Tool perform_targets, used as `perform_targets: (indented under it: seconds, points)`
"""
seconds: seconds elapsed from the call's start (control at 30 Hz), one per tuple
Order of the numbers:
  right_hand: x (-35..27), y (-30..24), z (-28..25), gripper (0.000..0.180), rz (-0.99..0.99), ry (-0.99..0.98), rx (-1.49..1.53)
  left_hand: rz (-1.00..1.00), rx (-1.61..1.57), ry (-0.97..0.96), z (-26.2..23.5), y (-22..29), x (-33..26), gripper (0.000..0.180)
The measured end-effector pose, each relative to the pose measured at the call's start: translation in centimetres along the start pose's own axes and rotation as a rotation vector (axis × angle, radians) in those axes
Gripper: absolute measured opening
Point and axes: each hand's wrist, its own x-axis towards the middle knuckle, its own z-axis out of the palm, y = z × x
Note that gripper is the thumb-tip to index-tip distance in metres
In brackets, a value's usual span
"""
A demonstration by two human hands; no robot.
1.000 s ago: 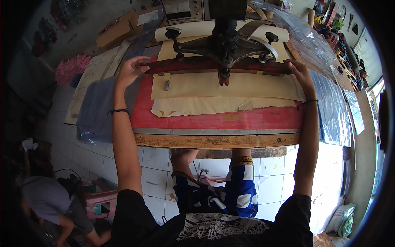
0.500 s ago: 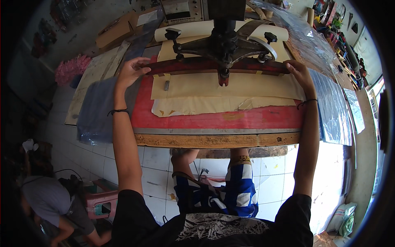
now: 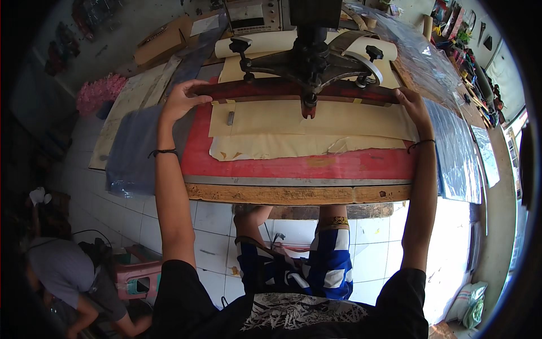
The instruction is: The person aligns a plastic sheet on a work table and pulls down the arm of a manual heat press machine. They lift the arm and remove the plastic sheet.
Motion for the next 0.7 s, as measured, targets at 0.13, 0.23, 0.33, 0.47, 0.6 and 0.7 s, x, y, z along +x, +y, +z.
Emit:
perform_targets:
  seconds: [0.13, 0.23, 0.33, 0.47, 0.6, 0.7]
  points:
    - [-0.1, -1.2, 0.1, 0.067, 0.070, 0.038, 0.021, 0.020, 0.044, 0.043, 0.2, 0.7, -0.5, 0.046]
    - [-0.2, -0.5, 0.2, 0.070, 0.018, 0.080, 0.084, 0.043, 0.051, 0.070, 0.5, 0.8, -0.5, 0.046]
    - [-0.1, -0.3, 0.0, 0.071, 0.068, 0.058, 0.034, 0.041, 0.088, 0.066, 0.4, 0.5, -0.5, 0.047]
    - [-0.1, -0.4, -0.2, 0.071, 0.082, 0.043, 0.016, 0.058, 0.022, 0.045, 0.2, -0.1, -0.2, 0.050]
    - [-0.3, -0.6, 0.2, 0.066, 0.019, 0.044, 0.119, 0.160, -0.141, 0.008, -0.4, -1.1, 0.2, 0.061]
    - [-0.5, -1.6, 0.3, 0.062, 0.018, 0.034, 0.169, 0.152, -0.147, 0.027, -1.2, -1.6, 0.3, 0.068]
